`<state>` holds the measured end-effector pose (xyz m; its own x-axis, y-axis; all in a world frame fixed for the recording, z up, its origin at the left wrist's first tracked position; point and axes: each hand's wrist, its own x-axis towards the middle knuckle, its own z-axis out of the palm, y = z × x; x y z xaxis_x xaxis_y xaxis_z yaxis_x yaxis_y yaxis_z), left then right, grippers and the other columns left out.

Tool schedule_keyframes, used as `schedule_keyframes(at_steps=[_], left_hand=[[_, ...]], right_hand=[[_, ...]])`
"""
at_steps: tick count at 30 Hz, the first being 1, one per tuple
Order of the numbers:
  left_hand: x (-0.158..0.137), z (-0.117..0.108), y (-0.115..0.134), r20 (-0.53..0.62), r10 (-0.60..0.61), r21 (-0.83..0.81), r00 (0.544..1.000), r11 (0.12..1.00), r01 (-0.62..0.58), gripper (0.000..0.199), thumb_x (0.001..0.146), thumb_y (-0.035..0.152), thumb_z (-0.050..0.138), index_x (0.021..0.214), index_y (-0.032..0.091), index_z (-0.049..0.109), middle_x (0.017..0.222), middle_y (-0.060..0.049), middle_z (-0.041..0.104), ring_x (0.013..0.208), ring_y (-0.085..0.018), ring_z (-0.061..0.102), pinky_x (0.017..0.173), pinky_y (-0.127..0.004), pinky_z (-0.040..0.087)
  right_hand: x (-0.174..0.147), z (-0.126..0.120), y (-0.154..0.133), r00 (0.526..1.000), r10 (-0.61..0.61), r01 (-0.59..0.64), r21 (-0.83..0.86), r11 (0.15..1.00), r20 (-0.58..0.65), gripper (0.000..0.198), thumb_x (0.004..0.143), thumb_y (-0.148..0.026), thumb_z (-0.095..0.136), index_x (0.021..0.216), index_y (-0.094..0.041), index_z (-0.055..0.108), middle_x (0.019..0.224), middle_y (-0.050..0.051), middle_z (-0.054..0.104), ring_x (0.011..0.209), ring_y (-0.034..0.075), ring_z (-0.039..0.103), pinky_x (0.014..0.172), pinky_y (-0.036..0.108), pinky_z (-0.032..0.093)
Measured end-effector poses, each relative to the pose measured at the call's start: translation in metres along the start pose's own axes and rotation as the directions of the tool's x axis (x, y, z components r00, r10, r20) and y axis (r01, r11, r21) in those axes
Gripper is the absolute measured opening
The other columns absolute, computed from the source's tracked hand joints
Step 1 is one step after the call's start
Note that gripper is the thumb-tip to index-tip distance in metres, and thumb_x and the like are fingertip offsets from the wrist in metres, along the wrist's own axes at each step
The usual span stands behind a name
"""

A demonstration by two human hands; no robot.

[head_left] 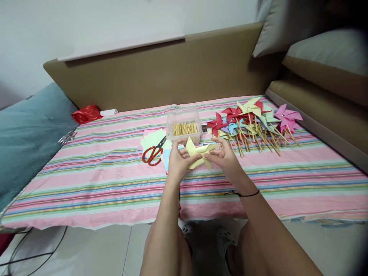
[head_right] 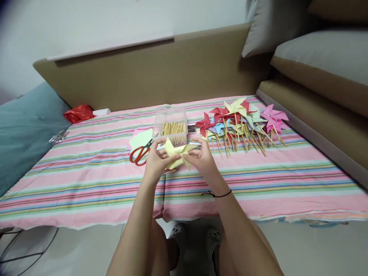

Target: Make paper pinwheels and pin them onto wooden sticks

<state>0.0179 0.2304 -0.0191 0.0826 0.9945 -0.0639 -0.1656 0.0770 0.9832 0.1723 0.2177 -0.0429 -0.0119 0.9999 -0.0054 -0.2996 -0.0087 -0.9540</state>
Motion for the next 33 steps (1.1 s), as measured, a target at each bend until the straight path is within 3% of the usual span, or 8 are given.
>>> schedule_keyframes(at_steps=[5,9,19,22,27,33], left_hand=[[0.001,-0.005,0.000,-0.135,-0.043,-0.141,0.990,0.990,0.024,0.073,0.042,0.021,0.088,0.099,0.020,0.043,0.081,-0.003,0.072,0.068,-0.019,0.069,0.064,-0.032,0.056],[0.002,-0.010,0.000,-0.273,-0.042,-0.200,0.961,0.980,-0.014,0.064,0.044,0.019,0.086,0.096,0.016,0.049,0.080,-0.004,0.071,0.064,-0.015,0.067,0.063,-0.029,0.054],[-0.003,-0.054,0.021,-0.562,0.001,-0.352,0.827,0.905,-0.240,0.053,0.050,0.010,0.083,0.094,0.016,0.054,0.072,0.000,0.069,0.066,-0.013,0.067,0.067,-0.025,0.054],[-0.009,-0.069,0.025,-0.603,0.005,-0.378,0.798,0.879,-0.292,0.050,0.053,0.007,0.082,0.095,0.016,0.056,0.073,0.001,0.068,0.070,-0.013,0.068,0.069,-0.024,0.054],[-0.016,-0.083,0.030,-0.613,-0.026,-0.443,0.790,0.839,-0.316,0.042,0.059,0.005,0.078,0.094,0.016,0.057,0.080,-0.001,0.071,0.066,-0.012,0.068,0.064,-0.021,0.055],[-0.020,-0.089,0.033,-0.652,-0.059,-0.483,0.756,0.801,-0.354,0.037,0.065,0.001,0.073,0.096,0.015,0.058,0.087,-0.003,0.071,0.071,-0.011,0.069,0.065,-0.019,0.056]], right_hand=[[-0.001,0.003,-0.004,0.999,0.032,-0.032,0.028,0.999,-0.018,0.057,0.064,-0.036,0.080,0.108,-0.025,0.045,0.087,0.001,0.074,0.083,0.019,0.070,0.081,0.036,0.053],[-0.002,0.006,-0.007,0.997,0.040,-0.039,0.008,0.999,-0.070,0.053,0.066,-0.039,0.078,0.106,-0.022,0.047,0.088,0.004,0.074,0.079,0.018,0.069,0.083,0.036,0.050],[-0.001,0.004,0.001,0.993,0.035,-0.042,-0.059,0.997,-0.116,0.050,0.067,-0.042,0.077,0.105,-0.021,0.052,0.087,0.004,0.074,0.076,0.017,0.068,0.080,0.035,0.049],[0.000,0.006,0.004,0.993,0.026,-0.039,-0.112,0.993,-0.118,0.049,0.066,-0.043,0.077,0.103,-0.020,0.054,0.085,0.005,0.074,0.077,0.018,0.068,0.079,0.035,0.050],[0.011,0.008,0.004,0.995,-0.038,0.019,-0.197,0.980,-0.094,0.042,0.065,-0.045,0.077,0.094,-0.020,0.060,0.082,0.005,0.073,0.076,0.019,0.069,0.077,0.035,0.052],[0.057,0.026,-0.018,0.980,-0.188,0.196,-0.439,0.877,0.063,0.028,0.075,-0.042,0.067,0.087,-0.017,0.068,0.087,0.008,0.073,0.081,0.021,0.069,0.078,0.035,0.054]])
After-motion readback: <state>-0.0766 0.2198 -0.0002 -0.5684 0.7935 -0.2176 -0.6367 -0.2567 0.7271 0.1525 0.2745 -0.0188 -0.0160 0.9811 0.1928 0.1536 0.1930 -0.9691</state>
